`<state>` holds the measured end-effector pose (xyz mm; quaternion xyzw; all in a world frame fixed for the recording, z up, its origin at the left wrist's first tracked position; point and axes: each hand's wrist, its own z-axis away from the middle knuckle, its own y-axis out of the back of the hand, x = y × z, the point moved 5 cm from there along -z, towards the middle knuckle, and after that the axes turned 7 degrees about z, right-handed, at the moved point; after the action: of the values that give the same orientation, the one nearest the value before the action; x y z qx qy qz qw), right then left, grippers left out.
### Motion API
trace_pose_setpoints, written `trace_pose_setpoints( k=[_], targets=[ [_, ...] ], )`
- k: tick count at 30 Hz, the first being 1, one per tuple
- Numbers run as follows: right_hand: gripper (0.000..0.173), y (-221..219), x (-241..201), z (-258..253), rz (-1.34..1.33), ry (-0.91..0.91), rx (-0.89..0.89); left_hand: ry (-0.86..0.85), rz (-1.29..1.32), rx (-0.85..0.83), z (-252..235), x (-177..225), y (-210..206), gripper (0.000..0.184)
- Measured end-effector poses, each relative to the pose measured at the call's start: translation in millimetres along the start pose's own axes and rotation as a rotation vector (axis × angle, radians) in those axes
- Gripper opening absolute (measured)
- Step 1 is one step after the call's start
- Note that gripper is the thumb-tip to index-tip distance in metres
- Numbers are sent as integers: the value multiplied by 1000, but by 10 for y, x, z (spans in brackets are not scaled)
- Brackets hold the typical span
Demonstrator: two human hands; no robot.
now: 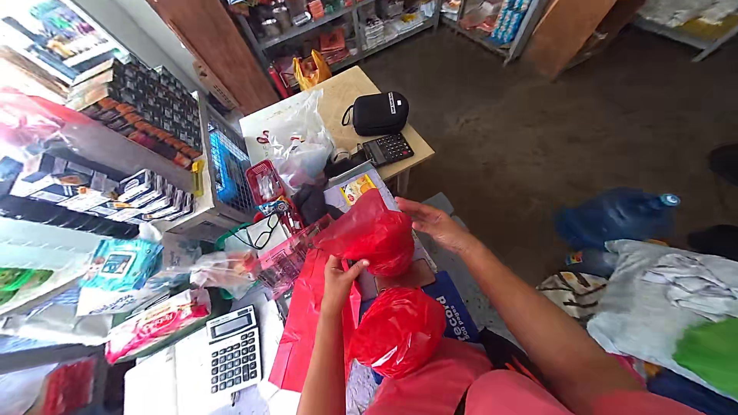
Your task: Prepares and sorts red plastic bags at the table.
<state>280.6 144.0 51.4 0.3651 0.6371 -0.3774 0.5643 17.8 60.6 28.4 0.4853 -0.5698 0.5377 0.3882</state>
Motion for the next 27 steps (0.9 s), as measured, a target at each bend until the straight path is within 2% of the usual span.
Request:
trace_pose_setpoints(
  k=[2,4,6,7,9,10,11,12,14,17,19,21,24,25,27],
  targets=[
    [45,-38,226,49,61,-54,19,-6,-78,-41,-15,-124,-35,41],
    [39,-34,511,152,134,-126,33,52,-158,-90,1,-308,-33,42],
    [37,-7,573,216,126,-154,41,98,-126,-97,-2,-341,-47,42],
    [39,9,511,229,95,-151,49,107,-68,-84,7,-273,-71,48],
    [54,28,332,234,9,-134,50,63,60,-92,31,-63,-111,80],
    [63,35,240,199,-26,-114,43,6,68,-128,-1,25,-112,97],
    [70,29,157,159,-43,-98,29,-46,30,-139,-34,70,-97,103],
    [74,9,104,123,-38,-92,10,-83,-37,-139,-57,57,-67,98],
    [73,-64,134,86,32,-105,-35,-56,-180,-111,-46,-139,2,67],
    [56,-170,447,116,131,-150,-85,93,-169,-81,27,-538,47,42],
    [53,-180,538,160,112,-185,-74,125,-90,-94,39,-600,5,41],
    [53,-120,494,189,118,-192,-46,118,-40,-80,65,-547,-42,47],
    [70,50,391,223,173,-178,5,105,-11,-3,181,-403,73,67],
    [71,128,348,243,194,-187,32,118,-63,44,233,-361,161,64],
    [68,270,258,302,261,-212,65,162,-286,161,349,-313,423,45]
  ],
)
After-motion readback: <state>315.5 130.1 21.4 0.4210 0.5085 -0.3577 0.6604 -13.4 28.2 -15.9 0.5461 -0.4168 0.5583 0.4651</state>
